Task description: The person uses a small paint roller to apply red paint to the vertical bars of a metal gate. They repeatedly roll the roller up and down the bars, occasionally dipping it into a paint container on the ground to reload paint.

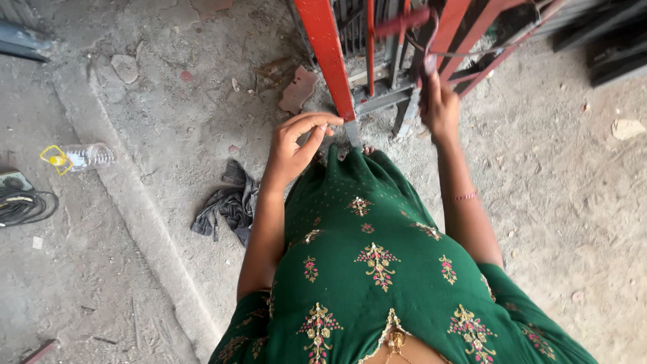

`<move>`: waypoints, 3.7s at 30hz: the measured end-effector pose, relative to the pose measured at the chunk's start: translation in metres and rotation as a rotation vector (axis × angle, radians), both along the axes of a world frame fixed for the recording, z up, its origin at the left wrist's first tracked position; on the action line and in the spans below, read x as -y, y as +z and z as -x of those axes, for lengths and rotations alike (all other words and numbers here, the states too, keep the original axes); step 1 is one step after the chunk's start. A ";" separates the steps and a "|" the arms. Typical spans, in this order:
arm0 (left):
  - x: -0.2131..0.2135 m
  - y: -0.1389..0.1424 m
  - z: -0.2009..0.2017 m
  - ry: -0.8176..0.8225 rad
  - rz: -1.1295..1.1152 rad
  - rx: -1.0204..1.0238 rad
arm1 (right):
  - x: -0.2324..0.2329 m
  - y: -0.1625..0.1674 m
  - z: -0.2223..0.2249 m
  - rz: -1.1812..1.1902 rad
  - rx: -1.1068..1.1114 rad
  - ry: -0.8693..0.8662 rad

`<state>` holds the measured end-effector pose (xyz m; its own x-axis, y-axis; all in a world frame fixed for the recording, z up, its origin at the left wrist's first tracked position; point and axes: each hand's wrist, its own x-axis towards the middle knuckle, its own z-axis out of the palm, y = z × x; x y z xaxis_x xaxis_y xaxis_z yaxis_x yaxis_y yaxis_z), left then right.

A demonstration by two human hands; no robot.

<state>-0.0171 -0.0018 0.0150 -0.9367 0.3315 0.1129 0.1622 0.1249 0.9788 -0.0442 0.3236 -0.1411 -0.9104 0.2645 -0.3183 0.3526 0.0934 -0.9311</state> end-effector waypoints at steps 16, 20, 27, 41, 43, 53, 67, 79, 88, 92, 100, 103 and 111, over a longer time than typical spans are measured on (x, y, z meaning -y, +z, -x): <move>-0.010 -0.010 -0.007 -0.058 -0.005 0.005 | -0.004 -0.003 -0.010 -0.260 0.071 0.023; -0.012 -0.008 -0.009 -0.024 0.013 -0.016 | -0.019 -0.001 0.005 -0.328 -0.094 0.040; -0.028 -0.003 -0.009 -0.083 0.004 -0.010 | -0.027 0.000 0.000 -0.407 0.127 0.058; -0.023 -0.004 -0.009 -0.046 0.037 -0.021 | 0.018 0.002 -0.054 -0.759 -0.171 0.271; -0.022 -0.005 -0.009 -0.044 0.042 -0.029 | 0.027 -0.005 -0.052 -0.732 -0.135 0.273; -0.012 -0.005 -0.015 0.010 0.088 -0.018 | 0.036 -0.035 -0.028 -0.712 0.042 0.374; -0.011 -0.005 -0.011 0.028 0.075 0.016 | 0.024 -0.030 -0.015 -0.713 -0.001 0.286; -0.022 -0.002 -0.004 -0.034 0.075 -0.008 | 0.029 -0.016 -0.007 -0.727 0.077 0.256; -0.026 -0.010 -0.013 -0.048 0.082 0.024 | 0.026 -0.029 -0.004 -0.768 0.138 0.446; -0.024 -0.010 -0.014 -0.036 0.070 0.028 | 0.032 -0.039 -0.005 -0.814 0.179 0.451; -0.012 -0.012 -0.028 0.060 0.150 0.089 | 0.035 -0.051 0.003 -0.857 0.209 0.479; -0.009 -0.011 -0.031 0.069 0.170 0.083 | 0.033 -0.049 0.005 -0.862 0.213 0.452; -0.004 -0.008 -0.030 0.092 0.188 0.082 | 0.020 -0.025 0.007 -0.706 0.201 0.320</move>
<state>0.0129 0.0027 0.0070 -0.9673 0.2527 -0.0203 0.0629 0.3169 0.9464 -0.0516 0.3041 -0.1662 -0.9190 0.2001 -0.3397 0.3639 0.7620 -0.5356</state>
